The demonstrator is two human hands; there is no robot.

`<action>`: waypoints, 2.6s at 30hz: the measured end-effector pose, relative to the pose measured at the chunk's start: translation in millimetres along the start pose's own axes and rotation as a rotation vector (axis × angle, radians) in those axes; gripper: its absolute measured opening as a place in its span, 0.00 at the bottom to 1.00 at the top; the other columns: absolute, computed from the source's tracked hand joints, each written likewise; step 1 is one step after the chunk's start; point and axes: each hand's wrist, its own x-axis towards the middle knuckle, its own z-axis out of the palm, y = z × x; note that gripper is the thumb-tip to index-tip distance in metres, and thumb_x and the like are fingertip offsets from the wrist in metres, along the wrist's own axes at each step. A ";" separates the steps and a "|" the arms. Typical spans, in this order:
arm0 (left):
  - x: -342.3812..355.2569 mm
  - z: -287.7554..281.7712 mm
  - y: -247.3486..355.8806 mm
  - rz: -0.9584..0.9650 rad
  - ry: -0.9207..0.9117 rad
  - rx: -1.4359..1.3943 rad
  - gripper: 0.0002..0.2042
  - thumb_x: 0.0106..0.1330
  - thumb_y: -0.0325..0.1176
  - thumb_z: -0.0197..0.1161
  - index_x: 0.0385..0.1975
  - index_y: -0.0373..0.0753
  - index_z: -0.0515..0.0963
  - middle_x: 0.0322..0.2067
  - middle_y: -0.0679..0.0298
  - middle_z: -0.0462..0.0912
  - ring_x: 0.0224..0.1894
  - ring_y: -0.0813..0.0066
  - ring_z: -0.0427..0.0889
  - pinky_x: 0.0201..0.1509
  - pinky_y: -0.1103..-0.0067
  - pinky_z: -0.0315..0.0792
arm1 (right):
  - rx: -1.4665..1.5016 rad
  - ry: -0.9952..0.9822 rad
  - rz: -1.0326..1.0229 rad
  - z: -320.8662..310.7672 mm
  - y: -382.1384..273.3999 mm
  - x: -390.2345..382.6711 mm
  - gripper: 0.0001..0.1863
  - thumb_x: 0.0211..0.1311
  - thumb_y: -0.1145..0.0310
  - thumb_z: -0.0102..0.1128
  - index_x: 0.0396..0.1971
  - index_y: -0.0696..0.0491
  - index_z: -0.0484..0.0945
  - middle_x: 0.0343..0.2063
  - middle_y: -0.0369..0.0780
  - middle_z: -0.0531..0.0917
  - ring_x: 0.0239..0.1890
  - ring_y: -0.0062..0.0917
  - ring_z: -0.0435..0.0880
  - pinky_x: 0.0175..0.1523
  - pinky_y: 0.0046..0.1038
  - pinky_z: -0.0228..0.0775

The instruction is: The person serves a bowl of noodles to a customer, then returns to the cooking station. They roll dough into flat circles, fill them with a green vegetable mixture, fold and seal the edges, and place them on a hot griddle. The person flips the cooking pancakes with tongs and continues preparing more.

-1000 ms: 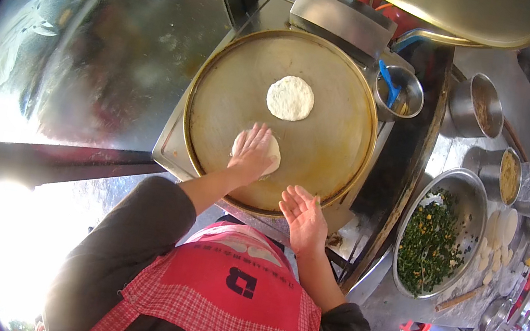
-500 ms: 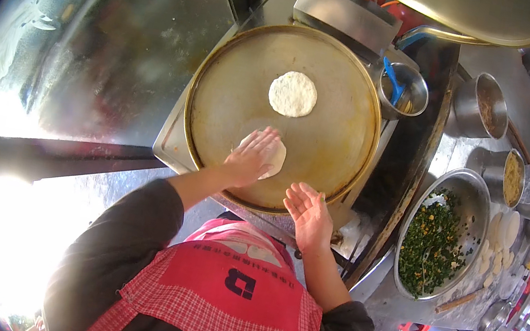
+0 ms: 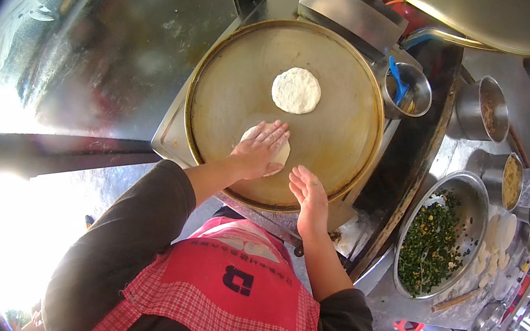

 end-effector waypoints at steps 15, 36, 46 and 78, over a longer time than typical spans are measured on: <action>-53.6 -8.5 -14.6 -0.078 -0.048 0.062 0.43 0.64 0.61 0.50 0.70 0.36 0.51 0.72 0.56 0.47 0.75 0.64 0.42 0.75 0.58 0.37 | -1.848 -0.334 -0.724 18.0 24.1 75.4 0.46 0.59 0.39 0.51 0.68 0.57 0.55 0.70 0.46 0.53 0.72 0.40 0.51 0.71 0.56 0.39; -73.4 -33.1 -16.4 0.103 -0.130 0.103 0.40 0.60 0.60 0.57 0.68 0.43 0.58 0.71 0.51 0.49 0.74 0.60 0.46 0.73 0.51 0.38 | -1.700 -0.417 -0.683 5.4 -6.3 41.8 0.34 0.57 0.51 0.62 0.62 0.50 0.67 0.66 0.47 0.62 0.69 0.38 0.59 0.69 0.55 0.46; -35.1 -2.0 5.4 0.004 -0.058 -0.014 0.43 0.60 0.58 0.58 0.66 0.30 0.57 0.70 0.48 0.49 0.74 0.55 0.44 0.75 0.60 0.42 | 0.051 0.658 -0.408 -128.2 -128.0 197.0 0.22 0.61 0.72 0.61 0.51 0.56 0.61 0.38 0.42 0.74 0.34 0.27 0.77 0.42 0.31 0.78; -23.3 -44.3 -58.7 -0.137 0.178 -0.256 0.29 0.66 0.45 0.56 0.62 0.32 0.64 0.67 0.50 0.59 0.72 0.54 0.50 0.75 0.64 0.45 | -0.691 0.317 -0.524 -11.8 -212.1 160.0 0.10 0.53 0.79 0.54 0.22 0.52 0.63 0.18 0.33 0.68 0.16 0.16 0.68 0.20 0.22 0.64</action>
